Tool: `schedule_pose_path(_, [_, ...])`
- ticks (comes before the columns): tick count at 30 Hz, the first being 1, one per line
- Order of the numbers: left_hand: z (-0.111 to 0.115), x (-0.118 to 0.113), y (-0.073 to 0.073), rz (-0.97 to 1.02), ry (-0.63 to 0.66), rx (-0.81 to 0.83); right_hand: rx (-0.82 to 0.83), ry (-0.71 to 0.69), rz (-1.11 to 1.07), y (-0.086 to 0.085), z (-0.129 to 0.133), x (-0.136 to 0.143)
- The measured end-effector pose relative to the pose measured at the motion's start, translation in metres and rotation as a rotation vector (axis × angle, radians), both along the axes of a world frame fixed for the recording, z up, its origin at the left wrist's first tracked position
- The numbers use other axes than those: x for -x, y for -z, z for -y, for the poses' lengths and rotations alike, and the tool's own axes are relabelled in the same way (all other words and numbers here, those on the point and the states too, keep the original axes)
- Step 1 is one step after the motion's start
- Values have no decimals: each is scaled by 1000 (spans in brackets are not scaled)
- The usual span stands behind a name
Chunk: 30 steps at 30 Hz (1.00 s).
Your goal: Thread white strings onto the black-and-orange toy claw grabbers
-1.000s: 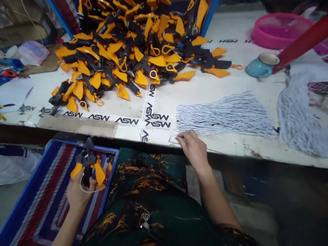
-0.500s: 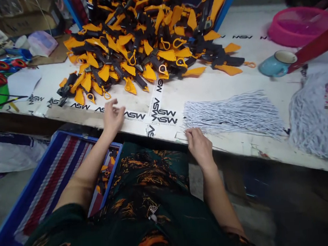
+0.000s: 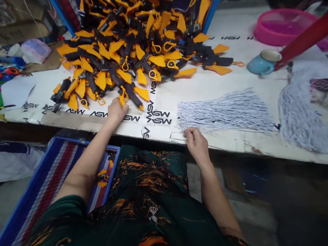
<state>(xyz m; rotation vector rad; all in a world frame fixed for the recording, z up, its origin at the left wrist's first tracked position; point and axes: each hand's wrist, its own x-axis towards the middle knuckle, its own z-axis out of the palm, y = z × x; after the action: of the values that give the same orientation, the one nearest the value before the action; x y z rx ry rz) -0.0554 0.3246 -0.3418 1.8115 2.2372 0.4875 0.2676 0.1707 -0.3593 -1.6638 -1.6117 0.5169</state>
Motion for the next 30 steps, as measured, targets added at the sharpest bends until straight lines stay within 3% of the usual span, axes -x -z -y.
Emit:
schedule_pose_path(3, [42,15,9,-38,93,-34,15,3,-38,-2,1,0])
schedule_pose_path(6, [63,27,16,-29,169,-116,37,9,-67,-5,0,-1])
schedule_pose_path(11, [61,26,19,62,309,-257,53,-31,-65,-11,-2,0])
schedule_pose_path(17, [59,-14,29,245,558,-263,23,-124,-30,-19,5,24])
schedule_pose_path(22, [80,-39,25,337,535,-358,21,-251,-33,-24,12,47])
schedule_pose_path(27, [141,-51,18,461,428,-626,-7,-377,-47,-27,21,54])
schedule_pose_path(30, [177,-58,28,534,345,-577,-62,-430,-61,-28,27,61])
